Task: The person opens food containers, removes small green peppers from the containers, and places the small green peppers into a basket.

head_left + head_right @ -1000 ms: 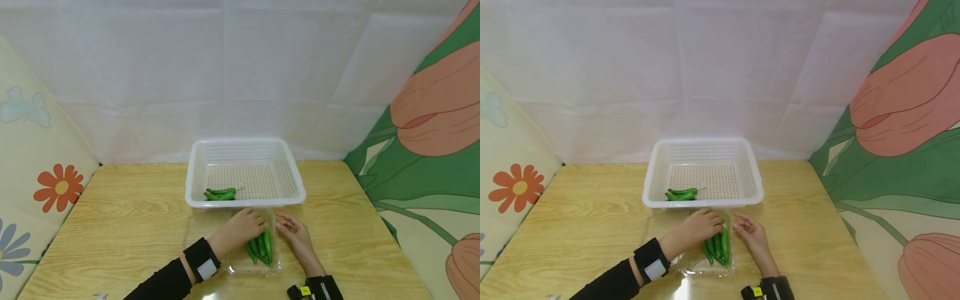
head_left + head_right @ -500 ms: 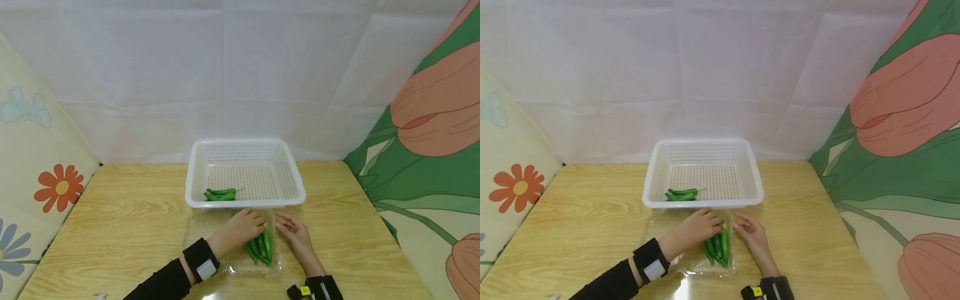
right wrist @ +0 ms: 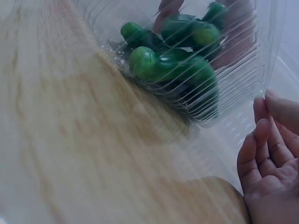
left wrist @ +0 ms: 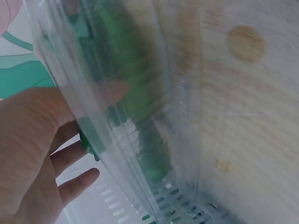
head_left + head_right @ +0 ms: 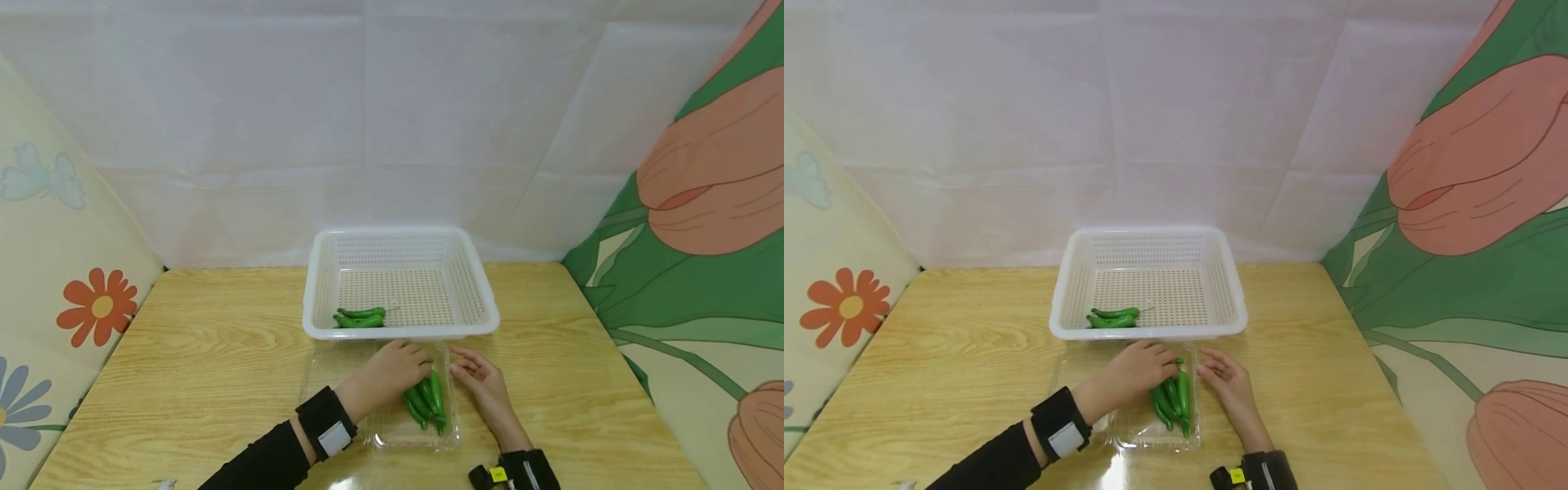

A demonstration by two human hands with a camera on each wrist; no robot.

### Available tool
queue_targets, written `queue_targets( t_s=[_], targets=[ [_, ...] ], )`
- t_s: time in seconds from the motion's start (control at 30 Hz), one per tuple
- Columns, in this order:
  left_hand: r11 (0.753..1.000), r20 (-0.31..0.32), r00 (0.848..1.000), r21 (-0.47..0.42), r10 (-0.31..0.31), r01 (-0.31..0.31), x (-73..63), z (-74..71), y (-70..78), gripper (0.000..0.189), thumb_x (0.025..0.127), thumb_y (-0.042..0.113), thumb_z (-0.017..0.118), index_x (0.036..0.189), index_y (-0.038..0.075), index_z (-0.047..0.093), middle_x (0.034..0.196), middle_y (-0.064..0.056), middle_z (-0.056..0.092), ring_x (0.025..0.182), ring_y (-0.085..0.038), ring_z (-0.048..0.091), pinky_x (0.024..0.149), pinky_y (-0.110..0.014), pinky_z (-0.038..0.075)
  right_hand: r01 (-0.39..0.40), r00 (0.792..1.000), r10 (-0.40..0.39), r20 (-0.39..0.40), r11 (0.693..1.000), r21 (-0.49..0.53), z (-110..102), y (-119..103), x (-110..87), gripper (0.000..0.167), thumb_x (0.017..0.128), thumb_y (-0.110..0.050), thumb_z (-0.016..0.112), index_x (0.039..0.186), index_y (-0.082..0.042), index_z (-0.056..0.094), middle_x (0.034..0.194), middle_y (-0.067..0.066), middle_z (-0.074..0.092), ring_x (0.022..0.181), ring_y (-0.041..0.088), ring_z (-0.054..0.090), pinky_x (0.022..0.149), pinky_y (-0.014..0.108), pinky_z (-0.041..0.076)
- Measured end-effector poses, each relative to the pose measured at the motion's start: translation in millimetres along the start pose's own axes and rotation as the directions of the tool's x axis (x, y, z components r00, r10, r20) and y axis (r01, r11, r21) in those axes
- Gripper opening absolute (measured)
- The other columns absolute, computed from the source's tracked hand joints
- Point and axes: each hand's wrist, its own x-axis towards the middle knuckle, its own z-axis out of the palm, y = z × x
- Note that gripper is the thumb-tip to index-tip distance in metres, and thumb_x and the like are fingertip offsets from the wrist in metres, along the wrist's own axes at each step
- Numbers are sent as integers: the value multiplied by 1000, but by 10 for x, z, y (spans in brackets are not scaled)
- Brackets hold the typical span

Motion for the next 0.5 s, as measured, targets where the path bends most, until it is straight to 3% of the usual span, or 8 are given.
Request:
queue_targets(
  t_s=[0.5],
  targets=[
    [1000,-1,1000,-8,-22,22,-61,9,-18,32,91,24,71,123,25,67,123,10,65,115,-10,59,96,-26,46,0,1000,0,-7,1000,-2,2,2,-1,40,94,-4,66,131,9,56,91,-1,67,84,7,64,76,18,51]
  ],
)
